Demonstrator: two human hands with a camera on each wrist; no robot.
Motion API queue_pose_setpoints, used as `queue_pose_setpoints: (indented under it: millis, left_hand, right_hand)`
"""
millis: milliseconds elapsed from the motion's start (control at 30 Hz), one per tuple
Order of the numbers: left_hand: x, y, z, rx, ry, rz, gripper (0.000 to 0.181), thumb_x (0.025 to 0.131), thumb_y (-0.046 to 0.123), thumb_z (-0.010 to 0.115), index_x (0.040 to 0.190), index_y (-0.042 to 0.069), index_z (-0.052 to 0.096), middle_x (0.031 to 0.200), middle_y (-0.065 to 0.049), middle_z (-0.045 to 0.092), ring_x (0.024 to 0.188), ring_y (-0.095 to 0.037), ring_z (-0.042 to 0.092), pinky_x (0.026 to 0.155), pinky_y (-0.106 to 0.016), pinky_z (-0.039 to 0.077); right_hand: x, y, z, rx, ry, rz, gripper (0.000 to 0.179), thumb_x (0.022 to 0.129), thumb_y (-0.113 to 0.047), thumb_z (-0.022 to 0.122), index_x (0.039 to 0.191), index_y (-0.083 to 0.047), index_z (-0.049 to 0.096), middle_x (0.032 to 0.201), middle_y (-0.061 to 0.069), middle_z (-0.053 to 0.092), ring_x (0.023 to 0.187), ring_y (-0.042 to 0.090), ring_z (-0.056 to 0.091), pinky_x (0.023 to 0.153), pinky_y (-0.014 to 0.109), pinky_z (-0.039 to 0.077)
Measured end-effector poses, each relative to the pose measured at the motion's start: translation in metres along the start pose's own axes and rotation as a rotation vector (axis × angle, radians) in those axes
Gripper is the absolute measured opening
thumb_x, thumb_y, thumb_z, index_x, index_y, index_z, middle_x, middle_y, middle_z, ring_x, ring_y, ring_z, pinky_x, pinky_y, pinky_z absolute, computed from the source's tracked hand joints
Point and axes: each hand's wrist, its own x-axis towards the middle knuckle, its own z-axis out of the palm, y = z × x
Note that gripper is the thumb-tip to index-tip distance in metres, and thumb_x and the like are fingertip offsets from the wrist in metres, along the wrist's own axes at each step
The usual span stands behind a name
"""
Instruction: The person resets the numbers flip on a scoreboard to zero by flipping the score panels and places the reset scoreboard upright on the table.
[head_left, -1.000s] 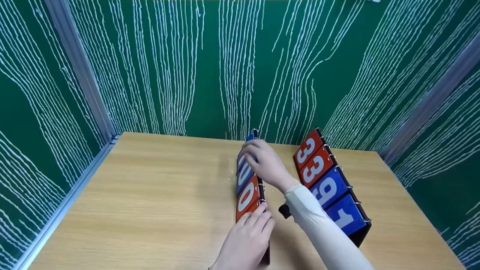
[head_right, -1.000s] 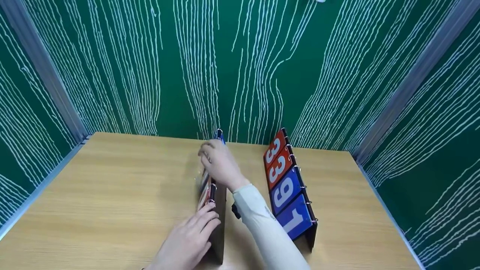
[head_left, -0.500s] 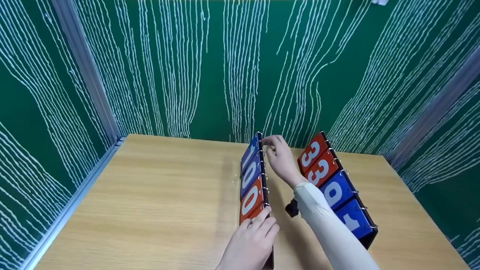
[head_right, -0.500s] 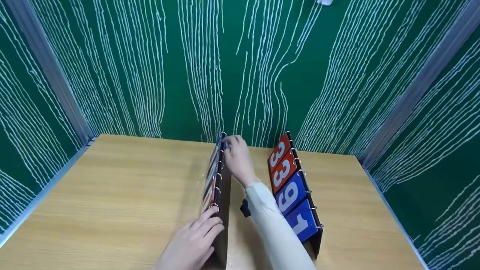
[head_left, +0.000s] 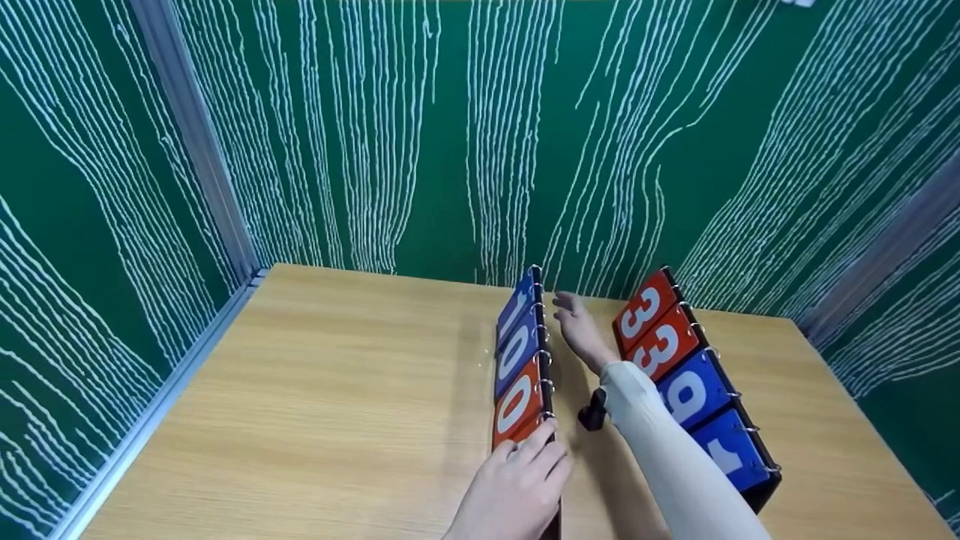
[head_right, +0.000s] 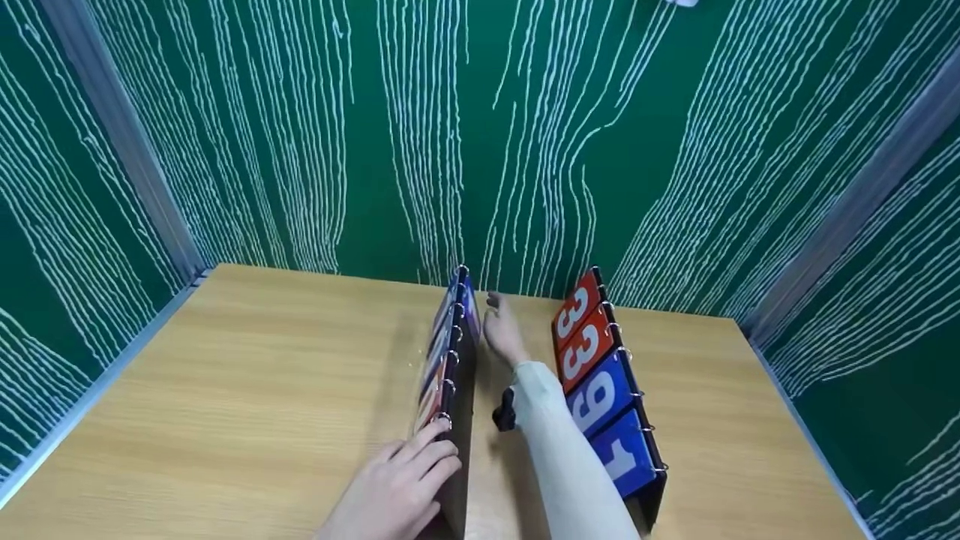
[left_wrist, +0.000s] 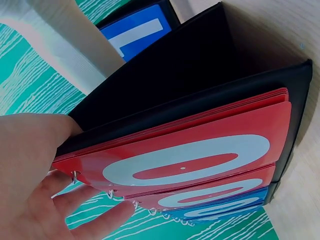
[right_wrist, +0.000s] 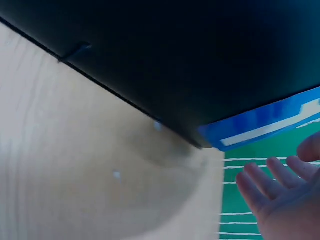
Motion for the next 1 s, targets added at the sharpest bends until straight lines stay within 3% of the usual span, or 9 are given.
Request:
queue_pose_setpoints:
  millis: [100,267,333,433,567,833,1000]
  left_hand:
    - [0.0,0.002,-0.001,0.003,-0.025,0.008,0.019,0.085,0.032,0.067,0.103,0.027,0.071,0.111,0.014,0.07,0.121,-0.008,0.061,0.073,-0.022,0.051]
    - [0.0,0.004,-0.004,-0.02,-0.088,0.021,0.023,0.086,0.034,0.071,0.107,0.027,0.071,0.113,0.012,0.07,0.123,-0.01,0.06,0.077,-0.023,0.054]
    - [0.0,0.004,-0.004,-0.032,-0.084,0.014,0.02,0.087,0.033,0.07,0.106,0.027,0.072,0.112,0.012,0.07,0.124,-0.01,0.06,0.077,-0.023,0.054]
    - [0.0,0.003,-0.004,-0.05,-0.084,0.01,0.018,0.089,0.03,0.068,0.106,0.027,0.072,0.112,0.012,0.07,0.125,-0.01,0.06,0.078,-0.023,0.054]
    - [0.001,0.003,-0.003,-0.031,-0.083,0.021,0.019,0.089,0.032,0.068,0.107,0.029,0.071,0.113,0.014,0.07,0.126,-0.009,0.059,0.077,-0.022,0.053]
    - [0.0,0.001,-0.005,0.0,-0.093,0.023,0.027,0.085,0.035,0.072,0.111,0.028,0.07,0.114,0.013,0.07,0.127,-0.01,0.058,0.078,-0.021,0.053]
    - [-0.001,-0.001,-0.004,0.005,-0.07,0.005,0.019,0.089,0.031,0.067,0.107,0.027,0.071,0.113,0.014,0.071,0.126,-0.009,0.061,0.079,-0.02,0.053]
  right_hand:
    - [0.0,0.011,0.003,0.036,-0.016,0.032,0.051,0.108,-0.015,0.027,0.156,0.003,0.025,0.161,0.026,0.031,0.149,0.044,0.034,0.124,0.055,0.029]
    - [-0.016,-0.006,0.006,0.092,-0.056,0.046,0.053,0.108,-0.013,0.027,0.156,0.009,0.02,0.162,0.032,0.025,0.151,0.048,0.027,0.126,0.056,0.022]
    - [-0.017,-0.008,0.005,0.115,-0.083,0.056,0.054,0.109,-0.015,0.028,0.157,0.01,0.019,0.163,0.032,0.023,0.152,0.047,0.024,0.128,0.056,0.018]
    - [-0.006,0.01,0.006,0.111,-0.102,0.071,0.055,0.111,-0.022,0.027,0.159,0.003,0.02,0.164,0.028,0.023,0.155,0.043,0.021,0.129,0.055,0.013]
    - [0.0,0.024,0.011,0.119,-0.095,0.05,0.056,0.111,-0.026,0.025,0.159,0.002,0.022,0.162,0.027,0.029,0.152,0.04,0.028,0.128,0.053,0.018]
    - [0.005,0.025,0.014,0.111,-0.06,0.048,0.051,0.11,-0.027,0.027,0.151,0.004,0.034,0.151,0.027,0.042,0.143,0.038,0.039,0.123,0.049,0.026]
    - [0.006,0.027,0.013,0.102,-0.023,0.069,0.046,0.11,-0.023,0.026,0.139,0.007,0.045,0.126,0.018,0.055,0.115,0.025,0.054,0.102,0.036,0.041]
